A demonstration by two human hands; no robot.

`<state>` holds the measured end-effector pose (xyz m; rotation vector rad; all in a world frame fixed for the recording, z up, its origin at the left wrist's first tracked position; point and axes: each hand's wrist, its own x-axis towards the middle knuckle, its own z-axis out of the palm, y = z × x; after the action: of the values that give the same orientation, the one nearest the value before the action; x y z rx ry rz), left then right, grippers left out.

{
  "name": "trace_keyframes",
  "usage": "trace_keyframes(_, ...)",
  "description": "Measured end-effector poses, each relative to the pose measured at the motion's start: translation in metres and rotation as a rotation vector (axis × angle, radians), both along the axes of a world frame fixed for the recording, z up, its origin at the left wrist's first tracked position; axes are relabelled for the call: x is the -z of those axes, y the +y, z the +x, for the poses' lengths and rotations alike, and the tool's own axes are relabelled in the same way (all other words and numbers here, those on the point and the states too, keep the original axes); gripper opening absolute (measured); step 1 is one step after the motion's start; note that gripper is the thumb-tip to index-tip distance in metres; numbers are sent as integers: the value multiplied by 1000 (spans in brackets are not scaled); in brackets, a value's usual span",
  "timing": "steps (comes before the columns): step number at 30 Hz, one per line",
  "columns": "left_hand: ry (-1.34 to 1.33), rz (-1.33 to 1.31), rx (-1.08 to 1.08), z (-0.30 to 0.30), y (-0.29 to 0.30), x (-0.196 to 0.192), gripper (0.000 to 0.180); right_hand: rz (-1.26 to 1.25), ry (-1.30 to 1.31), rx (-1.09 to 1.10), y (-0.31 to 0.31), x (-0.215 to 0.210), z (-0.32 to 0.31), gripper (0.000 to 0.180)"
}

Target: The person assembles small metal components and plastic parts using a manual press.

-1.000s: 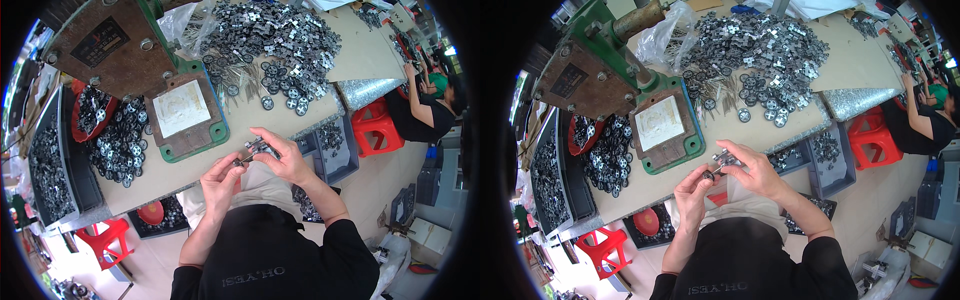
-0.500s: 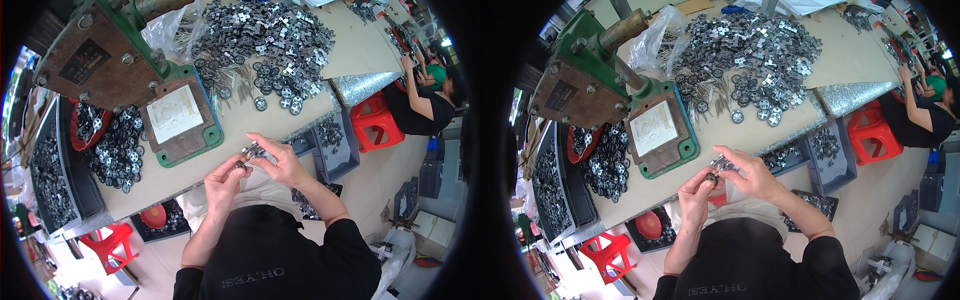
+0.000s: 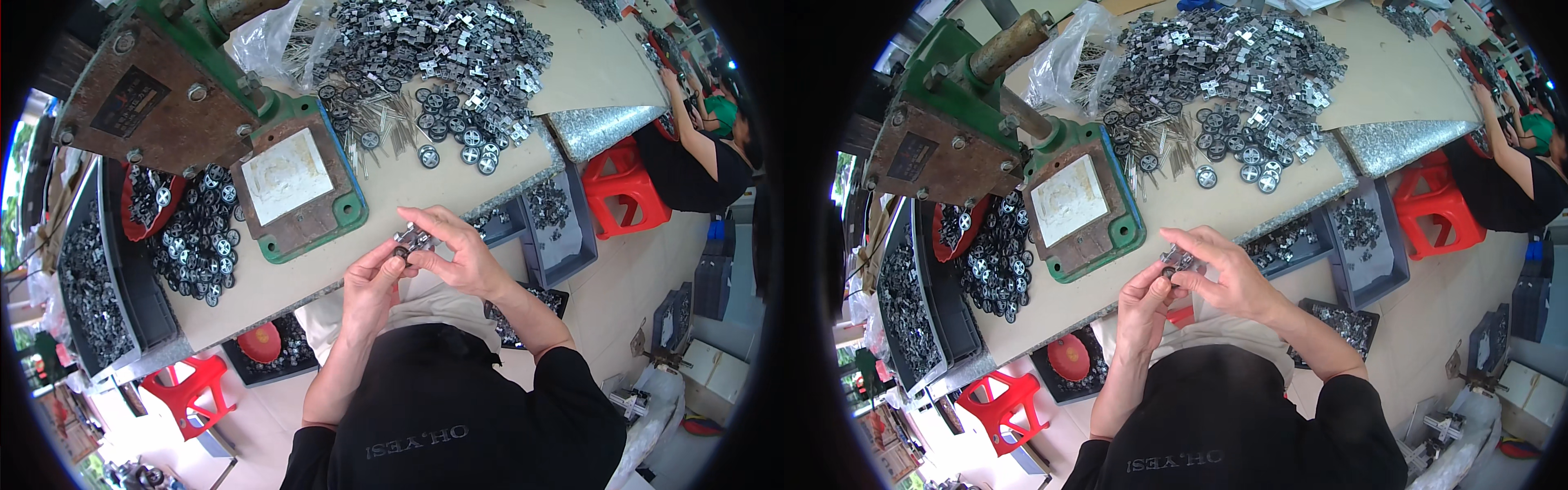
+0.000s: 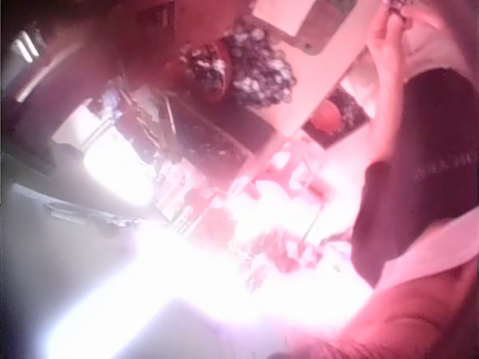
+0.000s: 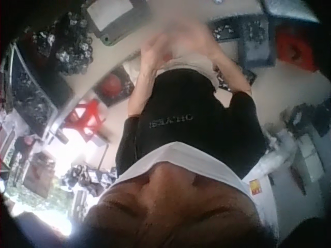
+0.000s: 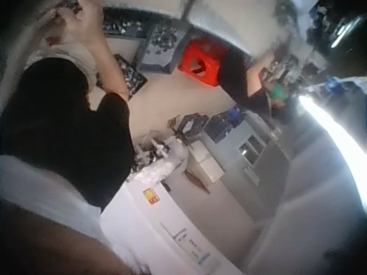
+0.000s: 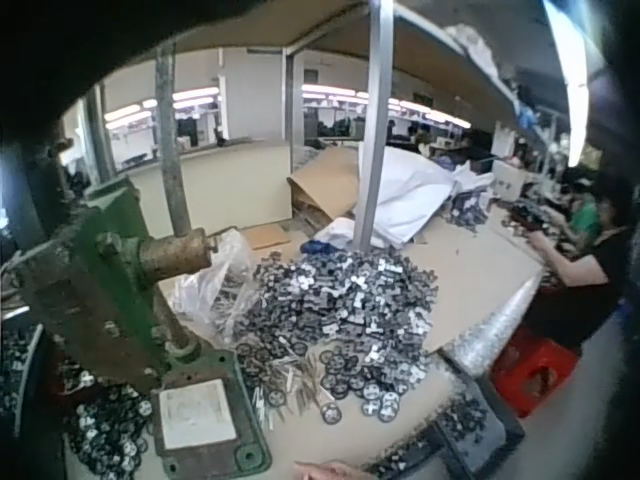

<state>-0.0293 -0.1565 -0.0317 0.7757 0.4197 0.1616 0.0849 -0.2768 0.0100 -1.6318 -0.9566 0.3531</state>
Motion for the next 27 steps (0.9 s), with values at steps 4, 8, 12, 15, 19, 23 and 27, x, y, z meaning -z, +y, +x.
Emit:
trace_keyframes(4, -63, -4, 14, 2, 1, -1, 27, -42, 242, 67, -3, 6, -2, 36)
trace_keyframes(8, -50, 34, 26, 3, 0, -5, 28, -34, 379, 20, 0, 13, -7, 27)
trace_keyframes(12, -59, 36, 6, 3, 0, -7, 28, 6, 400, 54, 2, 18, -11, 25)
trace_keyframes(15, -47, -49, -12, -2, 7, 0, 27, 10, 256, -22, 4, 7, -7, 26)
trace_keyframes(19, -44, -156, -68, -5, 14, 0, 23, -120, 235, 74, -2, 4, 41, 29)
trace_keyframes(23, -28, -179, -53, -4, 11, -8, 20, -280, -471, 325, 10, 16, 74, 32)
trace_keyframes(27, -55, -206, -45, -7, 14, -4, 19, -418, -504, 318, 18, 26, 76, 33)
